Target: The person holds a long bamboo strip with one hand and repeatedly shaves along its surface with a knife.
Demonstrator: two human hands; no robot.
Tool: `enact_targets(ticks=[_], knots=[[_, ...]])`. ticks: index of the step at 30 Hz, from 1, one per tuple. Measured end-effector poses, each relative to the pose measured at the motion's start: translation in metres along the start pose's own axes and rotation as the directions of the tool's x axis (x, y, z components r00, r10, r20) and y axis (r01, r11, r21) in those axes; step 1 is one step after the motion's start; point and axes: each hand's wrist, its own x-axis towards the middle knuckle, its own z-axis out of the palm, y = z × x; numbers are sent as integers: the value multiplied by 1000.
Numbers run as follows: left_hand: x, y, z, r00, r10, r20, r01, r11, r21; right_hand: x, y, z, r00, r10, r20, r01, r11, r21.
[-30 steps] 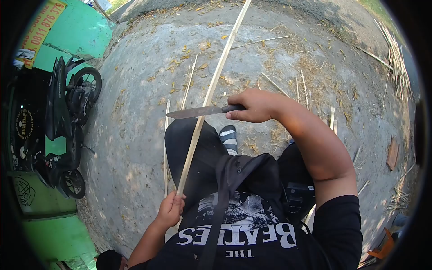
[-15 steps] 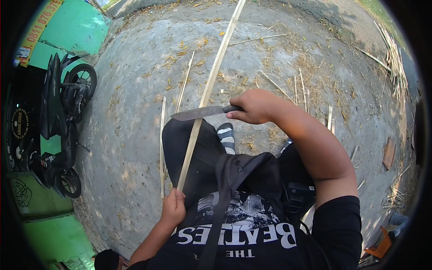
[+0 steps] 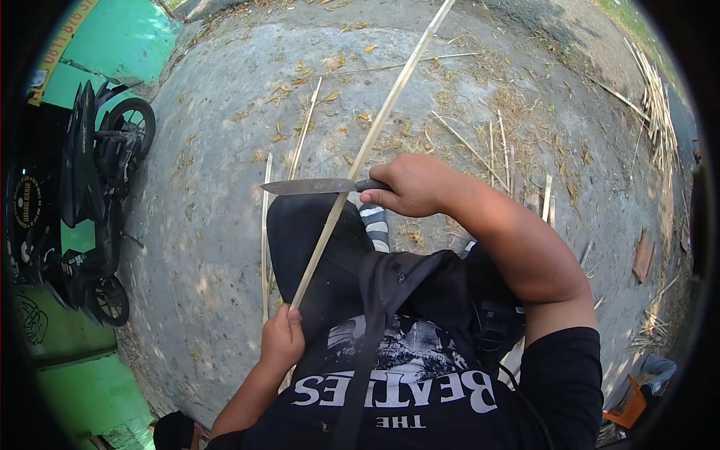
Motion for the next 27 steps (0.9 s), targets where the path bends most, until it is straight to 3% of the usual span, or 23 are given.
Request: enact_targets(ticks=[2,5,6,9,10,13,14,15,17,20,23,27], knots=[[1,0,3,1000,-9,0,9,1000,-1,-6,0,-6,1000,-12,16,11,1000,24],[2,1,3,1000,-11,-5,11,1000,-15,-2,27,-18,993,109,-45,-105,992,70],[3,1,3,1000,-10,-7,10,1000,-20,-3,25,-26,989,145,6,-145,988,60],[2,2,3,1000,-21,-6,21,1000,-6,-9,10,-15,999,-19,51,18,1000,21],[2,3,5,1000,-22,-21,22,1000,0,-10,-2,-13,997,-3,81,6,999,-36],[-1,1,10,998,-14,-56,14,1000,15,-2,21,-11,999,45,-10,-44,998,50],[-2,-1,13,997,-2,-72,3,1000,17,-1,32,-22,993,122,-4,-120,980,161],[-2,-1,14,996,7,-91,-6,1000,19,2,40,-32,989,147,20,-148,983,106],[-2,1,12,997,-7,-81,9,1000,17,-1,41,-28,984,170,51,-177,968,176],[0,0,13,997,-7,-72,8,1000,5,-9,12,-20,992,15,128,-25,997,74],[-2,0,12,998,-15,-69,12,999,-49,-5,21,-18,987,-4,160,-23,986,167],[0,5,9,998,-45,-40,43,998,-49,2,44,-22,982,104,157,-130,978,163]])
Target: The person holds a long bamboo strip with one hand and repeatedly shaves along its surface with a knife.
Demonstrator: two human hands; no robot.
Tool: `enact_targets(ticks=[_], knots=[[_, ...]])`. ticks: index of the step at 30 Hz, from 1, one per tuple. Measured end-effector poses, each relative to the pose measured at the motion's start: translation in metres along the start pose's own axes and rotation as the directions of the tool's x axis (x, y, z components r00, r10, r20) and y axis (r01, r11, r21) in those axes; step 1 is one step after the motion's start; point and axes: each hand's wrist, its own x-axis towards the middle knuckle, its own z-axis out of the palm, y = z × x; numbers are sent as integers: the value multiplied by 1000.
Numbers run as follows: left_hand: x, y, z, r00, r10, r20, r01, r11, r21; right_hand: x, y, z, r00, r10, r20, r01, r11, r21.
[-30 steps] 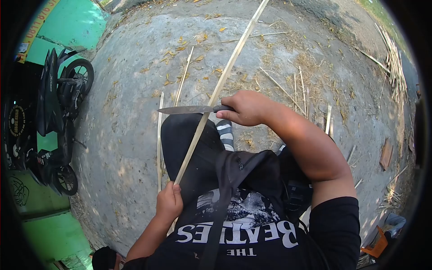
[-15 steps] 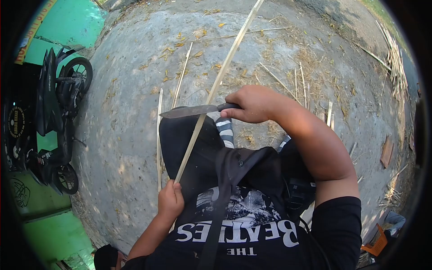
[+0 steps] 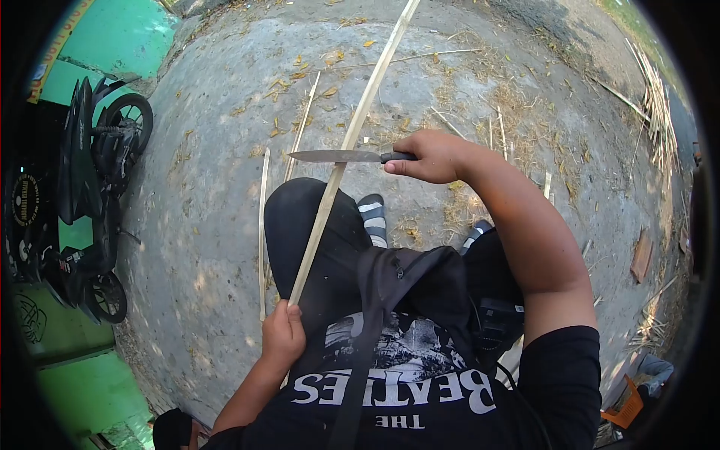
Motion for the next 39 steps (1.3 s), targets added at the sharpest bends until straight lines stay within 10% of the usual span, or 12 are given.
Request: enact_targets(ticks=[15,20,25,39], knots=[[-2,-7,4,998,54,-10,-54,997,56,-7,-37,18,991,-98,-88,83,984,-158],[-1,2,1,999,39,-37,-32,985,169,7,10,-7,968,122,-222,-131,991,-27],[-1,6,-4,998,48,-40,-40,980,194,-11,-14,-3,998,55,4,-55,998,-14],[-1,9,-1,997,62,-55,-50,981,188,-7,-4,5,998,46,-53,-44,998,32]])
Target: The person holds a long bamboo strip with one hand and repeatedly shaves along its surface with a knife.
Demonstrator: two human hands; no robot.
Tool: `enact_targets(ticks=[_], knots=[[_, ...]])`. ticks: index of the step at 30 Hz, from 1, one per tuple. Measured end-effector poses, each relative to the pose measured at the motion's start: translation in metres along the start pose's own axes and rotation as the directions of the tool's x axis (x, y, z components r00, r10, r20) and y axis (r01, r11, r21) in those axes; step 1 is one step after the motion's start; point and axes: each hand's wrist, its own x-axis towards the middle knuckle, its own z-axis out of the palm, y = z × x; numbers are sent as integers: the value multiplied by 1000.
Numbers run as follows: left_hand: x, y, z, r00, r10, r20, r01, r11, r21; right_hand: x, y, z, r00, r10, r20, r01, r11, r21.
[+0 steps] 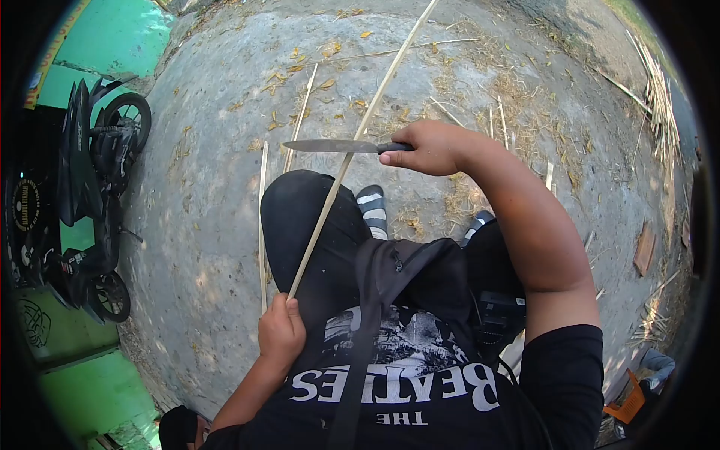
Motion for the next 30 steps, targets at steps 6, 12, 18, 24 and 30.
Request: enact_targets(ticks=[6,12,18,24,30], knots=[[0,1,-3,1000,8,9,-9,1000,27,-1,-1,-9,998,54,19,-53,997,-62],[1,3,-2,1000,-1,29,3,998,-62,0,16,-14,995,95,36,-95,996,-5],[-4,-2,5,1000,23,14,-23,1000,5,-4,14,-6,998,66,-16,-67,997,-47],[2,-2,4,998,24,54,-22,999,-41,-2,26,-11,999,41,15,-41,999,10],[2,-6,5,999,36,31,-34,998,-61,-6,5,-7,998,-59,-13,59,997,49]])
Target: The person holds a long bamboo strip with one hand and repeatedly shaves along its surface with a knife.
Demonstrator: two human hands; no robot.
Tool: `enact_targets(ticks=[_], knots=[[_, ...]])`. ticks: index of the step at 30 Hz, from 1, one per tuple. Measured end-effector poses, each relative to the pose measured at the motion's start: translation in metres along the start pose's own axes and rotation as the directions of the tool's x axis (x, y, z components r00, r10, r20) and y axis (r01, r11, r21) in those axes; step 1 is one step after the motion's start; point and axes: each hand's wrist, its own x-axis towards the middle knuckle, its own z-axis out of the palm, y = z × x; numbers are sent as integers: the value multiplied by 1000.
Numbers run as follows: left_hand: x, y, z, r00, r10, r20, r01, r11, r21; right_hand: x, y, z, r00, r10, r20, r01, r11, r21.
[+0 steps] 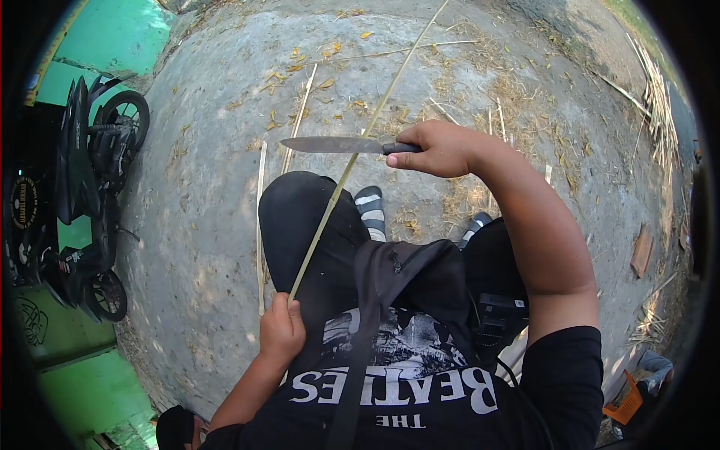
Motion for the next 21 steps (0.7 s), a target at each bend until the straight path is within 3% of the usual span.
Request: enact_targets(ticks=[3,7,12,16,19,21], knots=[[2,-1,0,1000,-15,15,15,1000,-22,1,5,-4,996,58,63,-52,994,-95],[3,3,-1,999,-30,9,30,999,-16,4,13,-13,990,143,-7,-143,990,13],[2,-2,2,1000,-15,4,15,1000,-13,1,-15,4,996,34,81,-29,997,-69],[3,1,1,999,-35,12,35,999,-32,13,17,-10,987,156,-32,-154,987,50],[2,1,0,999,-32,-3,32,999,-10,7,11,-9,992,123,-12,-122,992,37],[2,-1,2,1000,-14,-13,14,1000,3,1,-11,-3,994,72,80,-64,993,-98]])
